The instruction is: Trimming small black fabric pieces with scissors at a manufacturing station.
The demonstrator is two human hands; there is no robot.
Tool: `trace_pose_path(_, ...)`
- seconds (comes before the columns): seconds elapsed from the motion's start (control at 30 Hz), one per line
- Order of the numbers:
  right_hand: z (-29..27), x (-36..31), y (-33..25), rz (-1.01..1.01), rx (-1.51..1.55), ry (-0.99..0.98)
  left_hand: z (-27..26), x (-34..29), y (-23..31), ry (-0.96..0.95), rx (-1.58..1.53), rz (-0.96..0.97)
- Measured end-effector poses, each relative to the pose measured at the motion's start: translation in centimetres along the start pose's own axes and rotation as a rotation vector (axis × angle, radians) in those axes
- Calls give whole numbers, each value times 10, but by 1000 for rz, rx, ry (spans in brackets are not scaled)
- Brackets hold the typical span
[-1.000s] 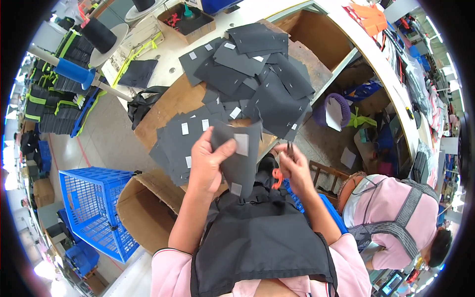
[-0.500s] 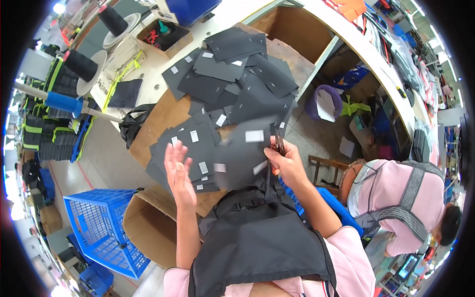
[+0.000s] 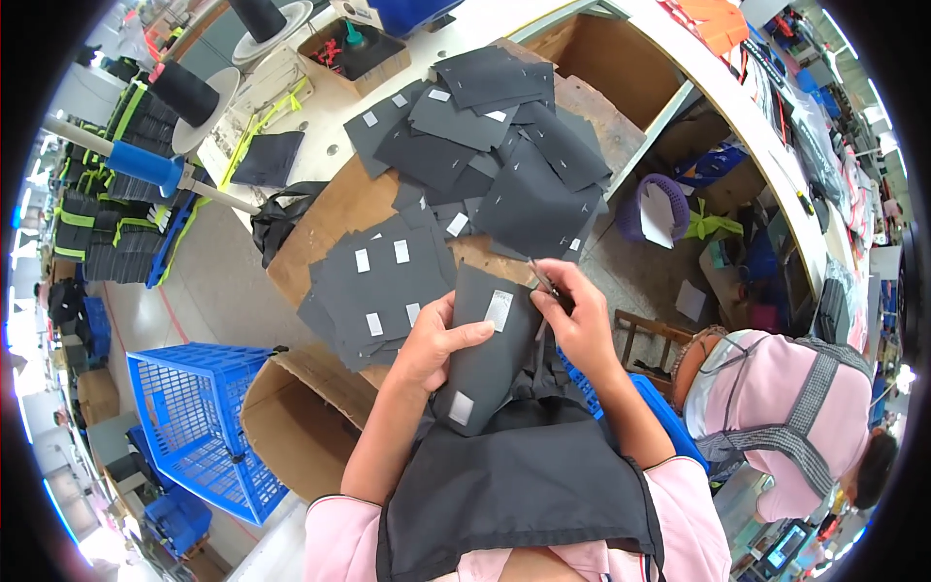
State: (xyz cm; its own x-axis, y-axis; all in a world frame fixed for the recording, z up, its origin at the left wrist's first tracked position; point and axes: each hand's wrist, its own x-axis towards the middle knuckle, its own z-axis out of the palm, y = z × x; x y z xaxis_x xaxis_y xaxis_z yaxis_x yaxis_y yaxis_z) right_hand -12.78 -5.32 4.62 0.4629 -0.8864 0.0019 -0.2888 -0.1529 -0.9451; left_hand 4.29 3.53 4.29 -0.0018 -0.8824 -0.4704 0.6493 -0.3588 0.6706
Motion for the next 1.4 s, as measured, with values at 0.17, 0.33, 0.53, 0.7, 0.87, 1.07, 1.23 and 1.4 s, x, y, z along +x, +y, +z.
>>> trace_pose_path(0.17, -2, -21, -17, -401, -337, 121, 0, -3, 1, 95, -31, -5)
trace_pose_path(0.33, -2, -19, -15, -459, -357, 78, 4, -6, 1, 67, -50, -9)
trace_pose_path(0.53, -1, -12, -13, -545, -391, 93, 7, -8, 3, 82, -21, -6)
trace_pose_path(0.7, -5, -17, -12, -553, -360, 157, 8, -8, 6, 105, 11, -17)
trace_pose_path(0.87, -2, -13, -11, -532, -359, 95, 8, -8, 4, 82, 35, -27)
trace_pose_path(1.07, -26, 24, 16, 108, 175, -254, -5, -5, -3, 47, 141, -17)
trace_pose_path(1.23, -16, 11, 25, 475, 814, -347, -1, 2, -11, 120, 176, 86)
trace_pose_path(1.4, 0, 6, 18, 519, 866, -180, 0, -2, -9, 139, 81, 84)
